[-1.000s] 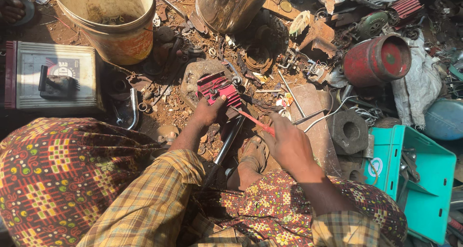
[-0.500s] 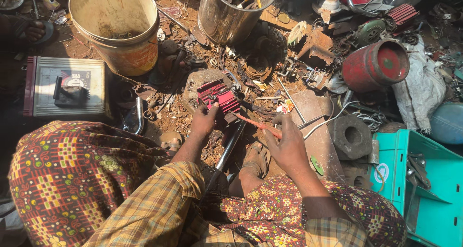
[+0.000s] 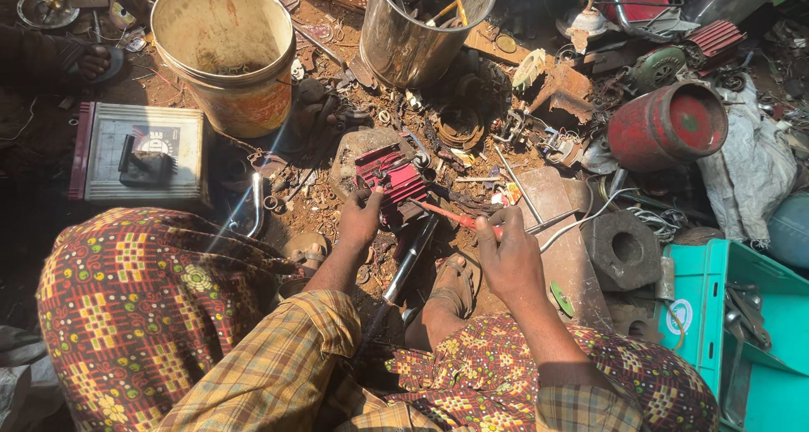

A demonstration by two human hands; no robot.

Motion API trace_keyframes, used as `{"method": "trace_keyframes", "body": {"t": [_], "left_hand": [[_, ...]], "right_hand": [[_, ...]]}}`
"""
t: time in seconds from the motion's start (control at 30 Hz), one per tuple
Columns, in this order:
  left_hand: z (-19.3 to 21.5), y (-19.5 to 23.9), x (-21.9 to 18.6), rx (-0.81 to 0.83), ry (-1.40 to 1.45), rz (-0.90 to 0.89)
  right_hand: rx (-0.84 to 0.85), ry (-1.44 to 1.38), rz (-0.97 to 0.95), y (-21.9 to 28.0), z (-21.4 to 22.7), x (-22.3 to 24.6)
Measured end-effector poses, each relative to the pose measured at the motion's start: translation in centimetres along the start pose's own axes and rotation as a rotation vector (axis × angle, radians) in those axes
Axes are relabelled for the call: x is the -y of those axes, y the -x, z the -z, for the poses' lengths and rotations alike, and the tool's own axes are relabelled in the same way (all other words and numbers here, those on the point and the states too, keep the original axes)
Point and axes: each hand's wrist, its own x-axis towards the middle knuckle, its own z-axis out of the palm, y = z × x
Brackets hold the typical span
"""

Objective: The person sits on the ground and uses a screwdriver to pry and scrape a red motor casing component. They flip the part over and continue scraping the inner surface, then briefly use a hammer to tap the part before resuming scraping.

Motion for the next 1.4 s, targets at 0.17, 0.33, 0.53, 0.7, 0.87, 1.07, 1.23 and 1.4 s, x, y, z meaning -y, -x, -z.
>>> {"method": "trace_keyframes", "body": {"t": [0.17, 0.33, 0.53, 0.7, 0.87, 1.07, 1.23, 1.4], "left_hand": [[0.2, 0.2, -0.2, -0.069, -0.028, -0.036], [0.7, 0.3, -0.2, -0.181, -0.120, -0.169], [1.2, 1.8, -1.5, -0.298, -0.294, -0.332], [1.1, 3.3, -2.9, -0.296, -0.421, -0.478], [0.9, 3.7, -2.8, -0.273, -0.500, -0.594], [0.8, 3.2, -1.9, -0.232, -0.475, -0.601], [0.9, 3.3, -1.6, -0.252, -0.496, -0.646], [0.6, 3.5, -2.1, -0.230, -0.643, -0.667]], "right_hand": [[-0.138, -0.023, 0.407, -0.1, 0.1, -0.1], [0.051, -0.043, -0.034, 0.1, 0.2, 0.3], [-0.107, -0.046, 0.376, 0.3, 0.2, 0.5], [-0.050, 0.096, 0.212, 0.3, 0.3, 0.4], [-0.117, 0.099, 0.353, 0.3, 0.6, 0.8], [-0.034, 0.094, 0.210, 0.5, 0.6, 1.0], [-0.107, 0.043, 0.406, 0.6, 0.4, 1.1], [-0.079, 0.112, 0.335, 0.6, 0.3, 1.2]]}}
